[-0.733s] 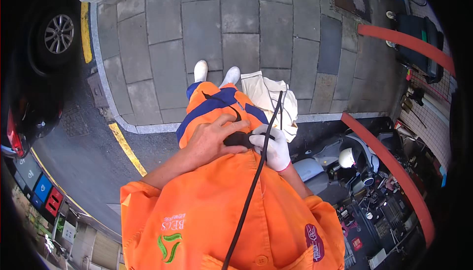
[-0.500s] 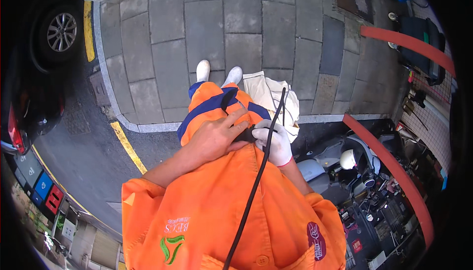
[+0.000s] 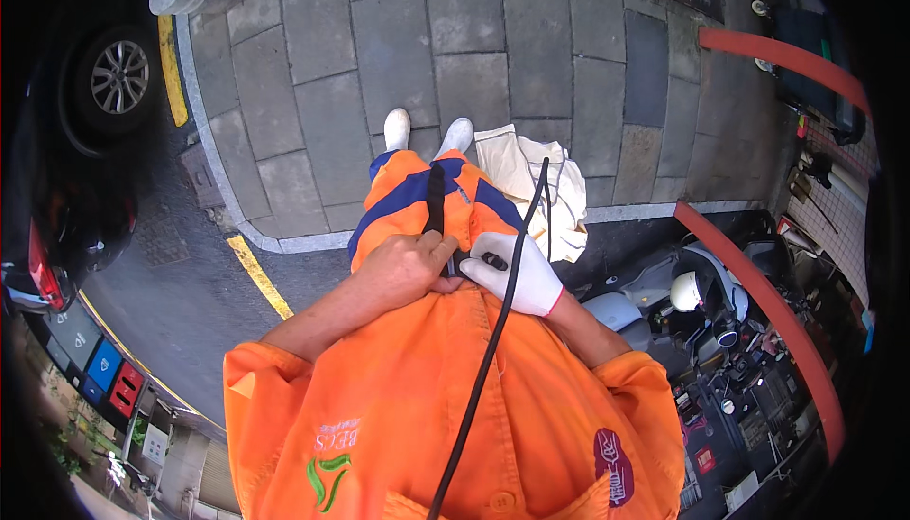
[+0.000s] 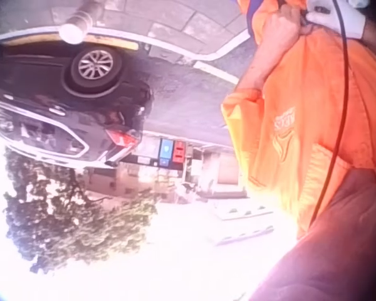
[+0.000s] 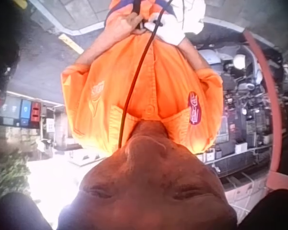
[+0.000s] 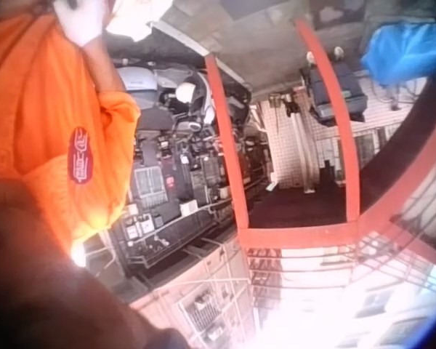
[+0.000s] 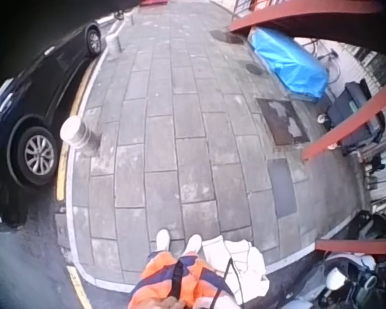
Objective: Adjusting and buckling a safety harness or tool belt over an orange work jumpsuit.
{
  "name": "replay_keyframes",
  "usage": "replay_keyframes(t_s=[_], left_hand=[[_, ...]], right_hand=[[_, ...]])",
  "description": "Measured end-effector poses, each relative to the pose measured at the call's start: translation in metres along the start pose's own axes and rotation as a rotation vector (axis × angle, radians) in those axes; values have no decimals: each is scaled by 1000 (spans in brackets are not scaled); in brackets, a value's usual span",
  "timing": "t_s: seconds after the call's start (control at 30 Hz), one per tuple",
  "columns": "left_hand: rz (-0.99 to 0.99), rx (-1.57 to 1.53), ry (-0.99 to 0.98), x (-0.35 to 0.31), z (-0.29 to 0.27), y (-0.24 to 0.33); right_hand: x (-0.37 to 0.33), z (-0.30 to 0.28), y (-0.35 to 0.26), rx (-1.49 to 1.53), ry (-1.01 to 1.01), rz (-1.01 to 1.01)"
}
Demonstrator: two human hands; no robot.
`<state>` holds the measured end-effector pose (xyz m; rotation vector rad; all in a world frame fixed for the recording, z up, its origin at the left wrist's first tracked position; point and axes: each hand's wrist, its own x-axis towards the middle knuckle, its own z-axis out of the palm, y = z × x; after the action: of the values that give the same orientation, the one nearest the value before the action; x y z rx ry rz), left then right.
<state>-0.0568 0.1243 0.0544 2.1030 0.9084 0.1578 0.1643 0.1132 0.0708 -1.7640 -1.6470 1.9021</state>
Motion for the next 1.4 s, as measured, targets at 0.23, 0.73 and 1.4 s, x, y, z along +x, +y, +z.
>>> replay_keyframes(t_s=[0.23, 0.73, 1.4], left_hand=[[-17, -321, 121, -4, -1, -9], [-153, -230, 134, -12, 16, -7], [-201, -459, 171, -7, -1, 0]], right_hand=[[-14, -5, 1, 691, 11, 118], [-3, 2, -28, -305, 79, -36], [-2, -21, -9, 456, -70, 165]])
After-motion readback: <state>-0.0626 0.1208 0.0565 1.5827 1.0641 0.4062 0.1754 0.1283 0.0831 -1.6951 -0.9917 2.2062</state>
